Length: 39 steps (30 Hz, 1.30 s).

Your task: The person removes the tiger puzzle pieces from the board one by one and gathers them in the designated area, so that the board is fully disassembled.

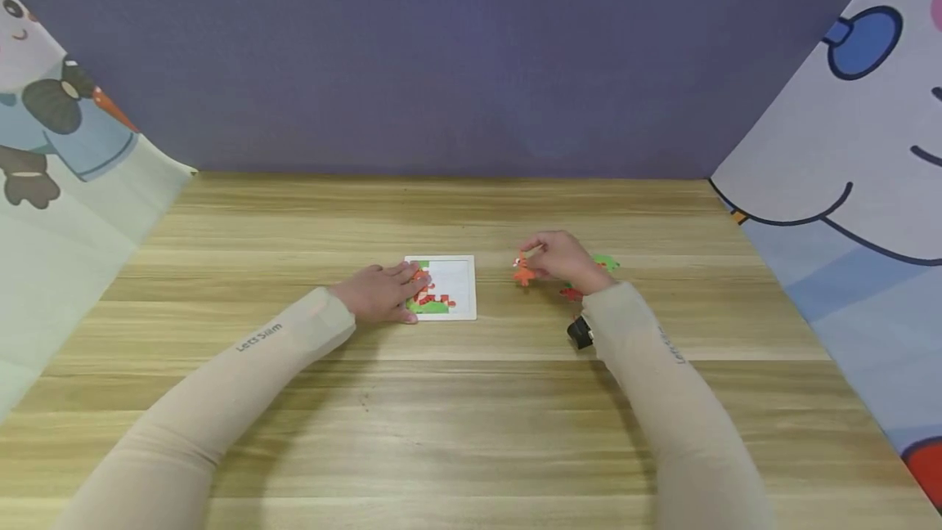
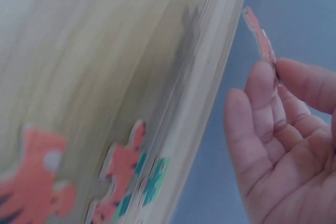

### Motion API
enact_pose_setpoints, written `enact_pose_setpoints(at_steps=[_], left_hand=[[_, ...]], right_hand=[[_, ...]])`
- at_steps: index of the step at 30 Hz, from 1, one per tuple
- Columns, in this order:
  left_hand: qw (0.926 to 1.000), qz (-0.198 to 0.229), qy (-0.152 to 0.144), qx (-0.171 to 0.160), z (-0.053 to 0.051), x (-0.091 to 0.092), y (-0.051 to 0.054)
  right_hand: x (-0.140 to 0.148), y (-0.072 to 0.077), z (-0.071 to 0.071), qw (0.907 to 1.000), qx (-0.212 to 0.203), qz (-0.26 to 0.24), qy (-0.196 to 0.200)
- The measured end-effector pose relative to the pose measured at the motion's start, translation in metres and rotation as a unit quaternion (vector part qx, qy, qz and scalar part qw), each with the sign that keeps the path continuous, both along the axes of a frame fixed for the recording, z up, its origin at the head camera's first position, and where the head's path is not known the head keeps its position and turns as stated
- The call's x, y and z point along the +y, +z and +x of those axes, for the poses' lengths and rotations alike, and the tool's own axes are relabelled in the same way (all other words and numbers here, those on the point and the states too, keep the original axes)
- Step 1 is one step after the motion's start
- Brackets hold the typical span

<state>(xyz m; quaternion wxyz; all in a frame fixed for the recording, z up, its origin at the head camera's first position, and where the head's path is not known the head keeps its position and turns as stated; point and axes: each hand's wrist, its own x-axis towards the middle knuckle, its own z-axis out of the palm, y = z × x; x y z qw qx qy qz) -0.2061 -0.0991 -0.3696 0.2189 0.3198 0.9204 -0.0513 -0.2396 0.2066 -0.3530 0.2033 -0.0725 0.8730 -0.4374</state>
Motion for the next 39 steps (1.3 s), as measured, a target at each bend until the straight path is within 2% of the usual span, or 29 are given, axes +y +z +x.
enact_pose_setpoints(at_steps=[10,17,22,31,39], left_hand=[[0.9999,-0.015,-0.005,0.002,-0.001,0.000,0.000],[0.9999,-0.015,-0.006,0.005,-0.002,-0.001,-0.002],[0.9999,-0.014,-0.007,0.003,-0.002,-0.001,-0.001],[0.9999,-0.014,-0.009,0.004,0.000,-0.001,0.000],[0.9998,-0.013,-0.012,0.011,-0.002,-0.001,-0.003]], right_hand=[[0.022,0.004,0.005,0.9998,0.011,-0.006,-0.013],[0.038,0.005,0.007,0.9997,0.011,0.015,-0.018],[0.049,0.006,0.009,0.9995,0.012,0.002,-0.028],[0.070,-0.001,0.011,0.9996,0.008,-0.004,-0.025],[0.091,0.002,0.016,0.9996,0.026,-0.003,-0.007]])
